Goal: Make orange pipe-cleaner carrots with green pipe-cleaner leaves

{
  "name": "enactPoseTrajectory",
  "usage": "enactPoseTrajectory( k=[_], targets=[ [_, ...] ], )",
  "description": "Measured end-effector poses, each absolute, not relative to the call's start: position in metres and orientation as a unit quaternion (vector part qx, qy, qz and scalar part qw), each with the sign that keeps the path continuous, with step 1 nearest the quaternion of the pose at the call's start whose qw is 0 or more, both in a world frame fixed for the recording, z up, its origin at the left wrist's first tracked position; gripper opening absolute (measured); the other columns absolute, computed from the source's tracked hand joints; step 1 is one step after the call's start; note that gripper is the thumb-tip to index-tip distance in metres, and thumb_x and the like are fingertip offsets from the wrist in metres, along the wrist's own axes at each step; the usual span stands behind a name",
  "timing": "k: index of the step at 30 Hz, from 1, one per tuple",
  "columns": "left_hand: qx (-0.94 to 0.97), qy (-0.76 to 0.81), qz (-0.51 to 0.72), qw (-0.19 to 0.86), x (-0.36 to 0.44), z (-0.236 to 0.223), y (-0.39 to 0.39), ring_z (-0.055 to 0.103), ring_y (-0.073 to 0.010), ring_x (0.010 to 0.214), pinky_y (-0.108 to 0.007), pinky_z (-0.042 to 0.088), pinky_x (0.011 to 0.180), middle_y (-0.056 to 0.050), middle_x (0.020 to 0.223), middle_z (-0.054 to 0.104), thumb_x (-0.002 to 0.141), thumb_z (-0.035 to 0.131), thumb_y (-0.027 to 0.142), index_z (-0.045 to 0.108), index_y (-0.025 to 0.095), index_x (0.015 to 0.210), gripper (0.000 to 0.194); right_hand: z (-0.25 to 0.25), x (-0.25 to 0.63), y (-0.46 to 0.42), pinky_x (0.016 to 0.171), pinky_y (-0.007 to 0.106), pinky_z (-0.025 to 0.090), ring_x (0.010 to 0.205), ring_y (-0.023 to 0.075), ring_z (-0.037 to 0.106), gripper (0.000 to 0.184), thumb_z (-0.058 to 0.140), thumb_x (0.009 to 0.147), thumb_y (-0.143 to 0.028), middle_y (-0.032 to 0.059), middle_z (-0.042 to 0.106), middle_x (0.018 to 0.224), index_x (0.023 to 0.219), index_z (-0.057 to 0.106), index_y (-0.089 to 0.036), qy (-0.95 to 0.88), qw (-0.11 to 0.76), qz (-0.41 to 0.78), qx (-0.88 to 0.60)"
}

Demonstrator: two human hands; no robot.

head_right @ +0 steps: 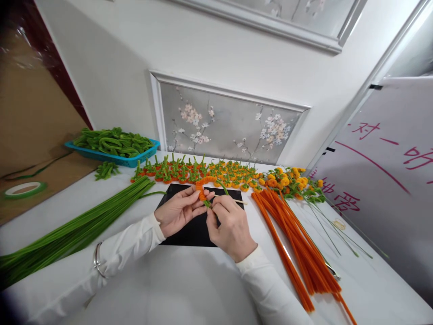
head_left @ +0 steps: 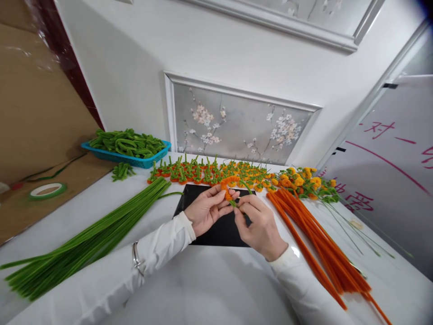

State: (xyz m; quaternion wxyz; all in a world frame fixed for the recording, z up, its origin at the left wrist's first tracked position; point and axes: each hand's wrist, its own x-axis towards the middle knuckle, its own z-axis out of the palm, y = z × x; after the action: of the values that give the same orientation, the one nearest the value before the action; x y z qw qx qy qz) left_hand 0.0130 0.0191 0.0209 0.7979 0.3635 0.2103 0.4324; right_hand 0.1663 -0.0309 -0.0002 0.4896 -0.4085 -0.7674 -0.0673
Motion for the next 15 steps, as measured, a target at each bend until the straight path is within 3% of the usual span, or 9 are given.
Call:
enactPoseTrajectory(
  k=[6, 15],
  targets=[
    [0.357, 0.206, 0.429, 0.804, 0.018, 0.019, 0.013, 0.067, -0.011, 0.079, -0.021, 0.055, 0.072, -0.006, 0.091, 0.067, 0.088, 0.045, 0.005, 0.06, 0.012, 0.088, 0.016, 0.0, 0.163, -0.03, 0.076, 0.033, 0.051, 0.085, 0.0191, 0.059, 0.013, 0.048, 0.083, -0.011, 0.0089, 0.06, 0.086, 0.082, 0.059, -0.018, -0.762, 0.487, -0.104, -0.414],
    [0.373, 0.183, 0.414, 0.81, 0.022, 0.015, 0.007, 0.064, -0.0094, 0.072, -0.021, 0.054, 0.069, -0.004, 0.083, 0.064, 0.084, 0.053, 0.007, 0.059, 0.013, 0.088, 0.01, 0.001, 0.162, -0.034, 0.074, 0.033, 0.049, 0.086, 0.0188, 0.059, 0.01, 0.052, 0.083, -0.01, 0.009, 0.064, 0.093, 0.083, 0.06, -0.016, -0.767, 0.457, -0.184, -0.41]
  ],
)
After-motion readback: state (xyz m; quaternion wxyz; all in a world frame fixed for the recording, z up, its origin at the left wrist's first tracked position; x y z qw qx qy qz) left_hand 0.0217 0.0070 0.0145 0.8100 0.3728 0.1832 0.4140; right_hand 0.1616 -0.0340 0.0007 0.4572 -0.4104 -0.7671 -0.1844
